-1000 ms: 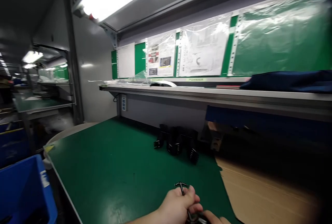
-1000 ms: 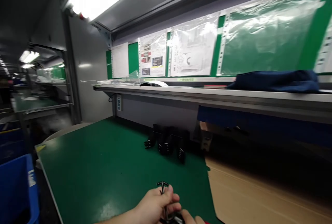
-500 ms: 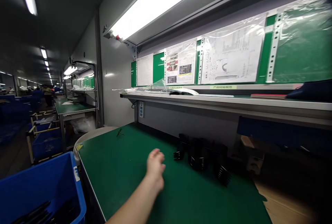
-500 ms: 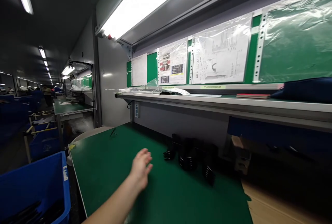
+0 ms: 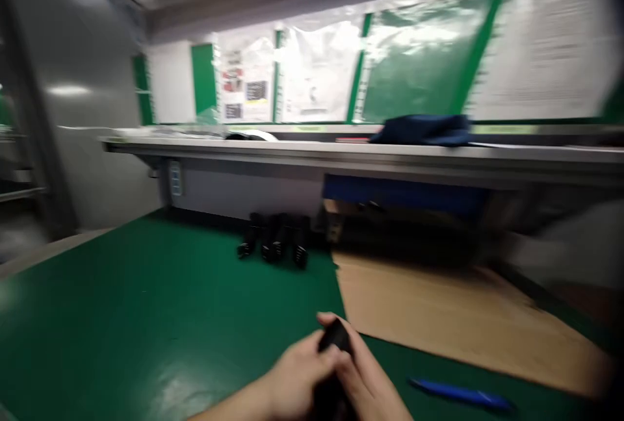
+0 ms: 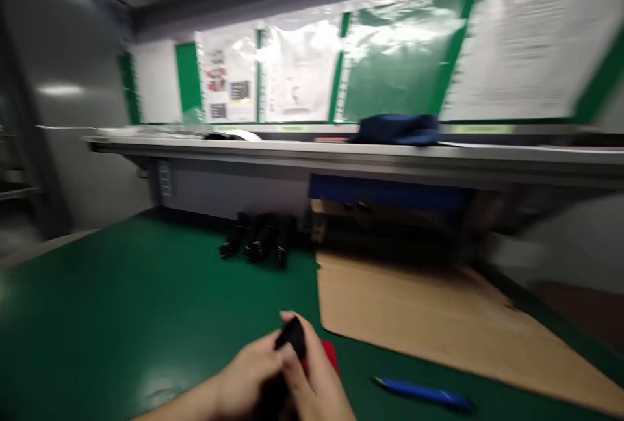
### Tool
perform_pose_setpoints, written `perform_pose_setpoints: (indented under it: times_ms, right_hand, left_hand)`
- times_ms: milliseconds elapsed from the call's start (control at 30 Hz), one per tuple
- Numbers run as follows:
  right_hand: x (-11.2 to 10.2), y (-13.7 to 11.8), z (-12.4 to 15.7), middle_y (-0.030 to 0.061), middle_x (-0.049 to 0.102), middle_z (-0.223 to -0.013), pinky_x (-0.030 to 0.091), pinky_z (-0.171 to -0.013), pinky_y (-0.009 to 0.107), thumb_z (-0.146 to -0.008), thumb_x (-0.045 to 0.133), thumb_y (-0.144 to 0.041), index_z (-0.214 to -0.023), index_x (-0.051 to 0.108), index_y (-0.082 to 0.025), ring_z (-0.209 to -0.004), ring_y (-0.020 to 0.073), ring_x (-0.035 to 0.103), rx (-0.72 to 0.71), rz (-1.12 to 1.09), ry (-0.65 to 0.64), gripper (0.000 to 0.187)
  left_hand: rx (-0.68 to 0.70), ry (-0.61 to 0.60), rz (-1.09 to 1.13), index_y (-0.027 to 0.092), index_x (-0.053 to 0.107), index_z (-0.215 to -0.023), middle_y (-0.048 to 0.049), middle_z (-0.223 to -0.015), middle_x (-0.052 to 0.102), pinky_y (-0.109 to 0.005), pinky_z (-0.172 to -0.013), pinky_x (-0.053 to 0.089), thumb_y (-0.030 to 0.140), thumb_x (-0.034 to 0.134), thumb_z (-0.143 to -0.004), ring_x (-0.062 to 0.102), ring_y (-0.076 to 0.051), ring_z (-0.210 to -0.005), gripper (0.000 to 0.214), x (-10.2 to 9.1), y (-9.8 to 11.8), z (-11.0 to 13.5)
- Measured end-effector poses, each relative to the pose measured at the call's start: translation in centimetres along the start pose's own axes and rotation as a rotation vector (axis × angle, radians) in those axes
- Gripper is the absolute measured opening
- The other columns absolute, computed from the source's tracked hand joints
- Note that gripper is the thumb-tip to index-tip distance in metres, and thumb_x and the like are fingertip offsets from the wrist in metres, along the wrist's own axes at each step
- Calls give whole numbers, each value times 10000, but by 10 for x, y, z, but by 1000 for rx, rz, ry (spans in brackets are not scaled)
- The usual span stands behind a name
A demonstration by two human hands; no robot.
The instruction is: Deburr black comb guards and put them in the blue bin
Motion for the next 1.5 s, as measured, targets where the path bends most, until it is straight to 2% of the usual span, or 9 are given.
perform_pose_setpoints:
  times_ms: [100, 233, 367, 600, 833, 967, 1133, 1267, 1500]
  right_hand:
    - [-41, 4, -7, 118, 435, -1300, 449, -967, 358, -1058, 205, -606, -1454, 312, -179, -1192, 255, 435, 39, 130, -46, 592]
    - [-124, 41, 3, 95, 509, -1179, 364, -974, 494, -915, 556, -501, -1235, 590, -228, -1137, 340, 421, 175, 454, -58, 422]
    - [-157, 76, 31, 64, 563, -932, 452, -819, 397, -831, 585, -444, -908, 681, -217, -920, 297, 530, 236, 461, -136, 258]
    - [-138, 82, 28, 47, 548, -848, 473, -675, 319, -1005, 276, -372, -929, 420, -201, -745, 220, 558, 235, 384, 11, 236]
    - [-76, 11, -16, 50, 530, -1076, 434, -835, 331, -1051, 319, -408, -1176, 467, -239, -988, 230, 518, -33, 288, -138, 256]
    - [-54, -2, -11, 35, 515, -880, 419, -653, 297, -1108, 200, -341, -1003, 473, -207, -739, 202, 510, -208, 256, -196, 322]
    - [-50, 1, 4, 60, 529, -977, 397, -672, 323, -1126, 194, -481, -1168, 497, -202, -807, 234, 505, -371, 538, -128, 414]
    - [-46, 0, 4, 33, 479, -782, 299, -548, 299, -1071, 192, -637, -960, 576, -170, -609, 202, 424, -378, 658, -137, 614]
    - [-42, -2, 8, 26, 424, -695, 183, -545, 316, -1121, 58, -436, -719, 493, -161, -569, 191, 367, -376, 765, -167, 653]
  left_hand:
    - [-156, 119, 55, 173, 584, -1100, -11, -690, 562, -196, -450, 323, 450, 610, -827, 421, -73, -455, 390, -3, 2, -1]
    - [-280, 274, 182, 302, 464, -1294, -48, -890, 619, -246, -576, 452, 381, 540, -894, 552, -121, -651, 414, -15, 12, 2]
    - [-275, 211, 180, 373, 357, -1363, -106, -1130, 615, -359, -673, 512, 395, 525, -904, 613, -202, -865, 490, -16, 20, 6]
    - [-241, 87, -79, 193, 589, -1068, -100, -1110, 599, -295, -642, 468, 496, 453, -909, 586, -179, -797, 368, -10, 24, 11]
    - [-176, -27, -748, 136, 611, -867, 19, -577, 515, -206, -522, 303, 486, 364, -938, 432, -88, -512, 434, -9, 46, 14]
    - [-285, -69, -742, 159, 597, -838, -16, -774, 598, -214, -522, 350, 504, 389, -914, 499, -95, -529, 409, -12, 46, 17]
    - [-442, -33, -801, 190, 623, -922, -16, -769, 605, -217, -510, 349, 535, 407, -894, 503, -118, -556, 407, -14, 33, 23]
    - [-510, -22, -846, 192, 630, -957, 5, -717, 566, -222, -527, 323, 518, 440, -883, 485, -128, -599, 385, -7, 31, 25]
    - [-463, -133, -959, 190, 617, -918, 28, -767, 564, -223, -514, 268, 459, 366, -925, 458, -111, -615, 369, 7, 42, 25]
Point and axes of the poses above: each hand's wrist, its own z-axis away from the middle knuckle, its own x-axis out of the palm, y = z × x, the point moved 3 cm from there along -z, towards the middle knuckle
